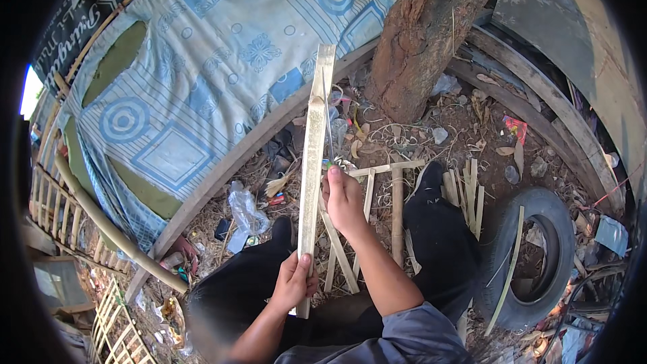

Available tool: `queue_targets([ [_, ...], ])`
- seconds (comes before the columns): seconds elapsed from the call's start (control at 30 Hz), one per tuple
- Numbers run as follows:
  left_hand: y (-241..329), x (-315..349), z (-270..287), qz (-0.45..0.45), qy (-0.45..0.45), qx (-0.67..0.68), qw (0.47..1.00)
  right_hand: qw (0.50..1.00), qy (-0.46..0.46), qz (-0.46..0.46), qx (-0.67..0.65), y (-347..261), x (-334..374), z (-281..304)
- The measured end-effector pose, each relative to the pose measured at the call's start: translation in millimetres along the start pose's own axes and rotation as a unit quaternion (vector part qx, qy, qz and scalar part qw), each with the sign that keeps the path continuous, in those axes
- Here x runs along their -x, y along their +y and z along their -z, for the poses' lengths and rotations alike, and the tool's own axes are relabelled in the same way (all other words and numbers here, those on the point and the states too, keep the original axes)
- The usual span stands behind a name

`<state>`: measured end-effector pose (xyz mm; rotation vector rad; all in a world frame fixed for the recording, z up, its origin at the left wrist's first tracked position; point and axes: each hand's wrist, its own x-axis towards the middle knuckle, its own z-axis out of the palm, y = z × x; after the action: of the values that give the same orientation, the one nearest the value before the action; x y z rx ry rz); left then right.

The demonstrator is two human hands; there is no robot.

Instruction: The person shaves a piece of bamboo with a knife, removing thin strips of wood. They hold the piece by hand and against their leg while moving the blade along the wood, turning the item to reach different sides.

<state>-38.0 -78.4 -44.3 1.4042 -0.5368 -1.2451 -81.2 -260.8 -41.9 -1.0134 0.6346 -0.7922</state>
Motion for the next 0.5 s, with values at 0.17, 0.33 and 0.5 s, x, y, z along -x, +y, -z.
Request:
queue_targets([
  [0.17, -4, 9, -12, 0.024, -0.018, 0.007, 1.0, 0.996, 0.036, 0.072, 0.037, 6, -3, 0],
  [0.33, -5, 15, -28, 0.069, -0.041, 0.052, 0.995, 0.985, 0.062, 0.135, 0.091, 27, -21, 8],
  [0.5, -15, -2, -37, -0.091, -0.104, -0.098, 0.986, 0.961, 0.165, -0.116, 0.19, 152, -103, 123],
])
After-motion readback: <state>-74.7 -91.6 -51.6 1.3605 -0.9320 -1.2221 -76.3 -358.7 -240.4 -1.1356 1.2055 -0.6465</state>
